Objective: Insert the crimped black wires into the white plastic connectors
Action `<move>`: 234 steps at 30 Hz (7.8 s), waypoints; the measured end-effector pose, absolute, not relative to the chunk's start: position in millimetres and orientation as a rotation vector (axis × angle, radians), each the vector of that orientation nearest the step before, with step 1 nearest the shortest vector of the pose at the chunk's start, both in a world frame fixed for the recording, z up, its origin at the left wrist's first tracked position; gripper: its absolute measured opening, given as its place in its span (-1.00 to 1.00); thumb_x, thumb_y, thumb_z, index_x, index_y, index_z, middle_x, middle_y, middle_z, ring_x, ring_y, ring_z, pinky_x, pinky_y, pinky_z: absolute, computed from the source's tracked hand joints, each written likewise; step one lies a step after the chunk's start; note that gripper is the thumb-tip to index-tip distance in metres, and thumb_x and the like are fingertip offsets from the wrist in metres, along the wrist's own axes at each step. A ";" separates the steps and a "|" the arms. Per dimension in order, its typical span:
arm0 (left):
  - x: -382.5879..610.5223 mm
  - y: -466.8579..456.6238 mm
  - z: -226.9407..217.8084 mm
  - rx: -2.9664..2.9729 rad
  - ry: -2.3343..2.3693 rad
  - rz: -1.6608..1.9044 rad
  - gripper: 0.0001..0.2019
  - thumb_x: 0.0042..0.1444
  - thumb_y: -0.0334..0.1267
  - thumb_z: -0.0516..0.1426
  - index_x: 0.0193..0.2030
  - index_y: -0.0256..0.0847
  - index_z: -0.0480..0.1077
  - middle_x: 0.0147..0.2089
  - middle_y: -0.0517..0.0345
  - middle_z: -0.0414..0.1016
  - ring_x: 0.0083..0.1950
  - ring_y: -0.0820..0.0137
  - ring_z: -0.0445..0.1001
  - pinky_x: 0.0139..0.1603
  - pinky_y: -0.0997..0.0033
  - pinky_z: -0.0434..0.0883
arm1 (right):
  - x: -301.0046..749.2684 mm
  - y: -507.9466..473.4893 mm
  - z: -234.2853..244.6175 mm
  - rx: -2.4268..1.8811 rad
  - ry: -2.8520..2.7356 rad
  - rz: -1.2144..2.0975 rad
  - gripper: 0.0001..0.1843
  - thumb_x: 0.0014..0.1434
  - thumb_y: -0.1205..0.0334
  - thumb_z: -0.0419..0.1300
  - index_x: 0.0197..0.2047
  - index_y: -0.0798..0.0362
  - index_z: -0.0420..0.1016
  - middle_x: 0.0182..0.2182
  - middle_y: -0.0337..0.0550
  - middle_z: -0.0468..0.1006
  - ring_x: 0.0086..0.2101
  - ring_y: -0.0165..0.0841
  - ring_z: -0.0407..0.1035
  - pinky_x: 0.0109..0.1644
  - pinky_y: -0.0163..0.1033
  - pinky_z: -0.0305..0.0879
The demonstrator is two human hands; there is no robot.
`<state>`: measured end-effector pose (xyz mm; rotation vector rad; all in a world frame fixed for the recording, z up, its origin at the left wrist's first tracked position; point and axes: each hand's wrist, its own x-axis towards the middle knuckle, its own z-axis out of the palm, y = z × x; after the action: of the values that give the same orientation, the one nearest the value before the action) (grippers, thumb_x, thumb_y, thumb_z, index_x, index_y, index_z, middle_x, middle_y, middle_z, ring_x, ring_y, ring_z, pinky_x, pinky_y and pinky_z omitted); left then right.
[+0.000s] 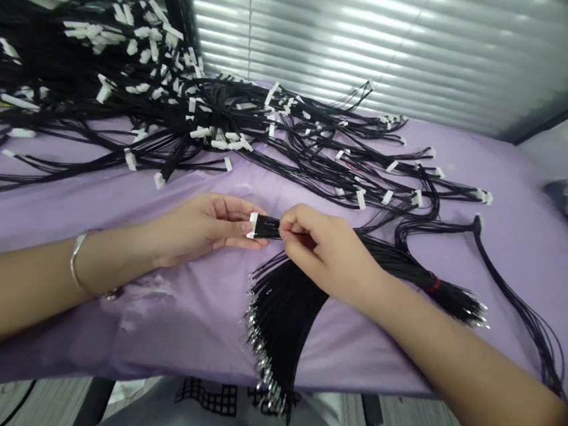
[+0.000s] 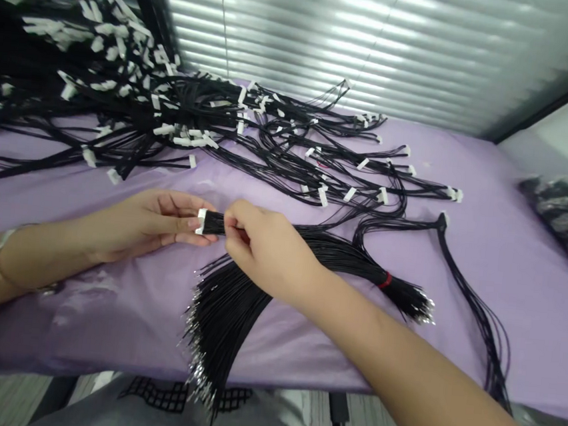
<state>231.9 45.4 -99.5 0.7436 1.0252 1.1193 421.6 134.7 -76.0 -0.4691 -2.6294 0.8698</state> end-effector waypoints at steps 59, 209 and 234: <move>235.1 44.2 -96.8 0.678 1.079 1.149 -0.80 0.06 -0.43 0.22 -0.14 -0.29 0.49 -0.23 0.04 0.61 -0.22 0.41 0.58 -0.08 0.46 0.47 | 422.4 126.1 -70.5 -0.468 -2.558 1.054 -0.91 0.08 0.42 0.14 -0.39 0.09 0.45 -0.46 -0.31 0.49 -0.45 -0.55 0.33 -0.33 -0.44 0.22; 233.6 46.5 -92.6 0.598 1.060 1.145 -0.85 0.07 -0.50 0.18 -0.19 -0.31 0.43 -0.26 0.08 0.58 -0.25 0.33 0.60 -0.19 0.46 0.55 | 410.6 125.6 -89.0 -0.735 -2.517 0.760 -0.85 0.16 0.31 0.09 -0.46 0.10 0.33 -0.56 -0.31 0.35 -0.56 -0.53 0.13 -0.44 -0.37 0.03; 231.4 46.9 -99.5 0.663 1.102 1.128 -0.82 0.08 -0.46 0.19 -0.15 -0.24 0.47 -0.21 0.09 0.58 -0.23 0.36 0.59 -0.13 0.43 0.54 | 406.5 125.8 -98.8 -0.582 -2.540 0.730 -0.88 0.18 0.28 0.12 -0.38 0.11 0.39 -0.49 -0.25 0.42 -0.44 -0.47 0.26 -0.31 -0.35 0.13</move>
<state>231.4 46.9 -99.5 0.6630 1.1020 1.1283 406.5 125.8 -98.8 -0.5820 -2.5401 0.7304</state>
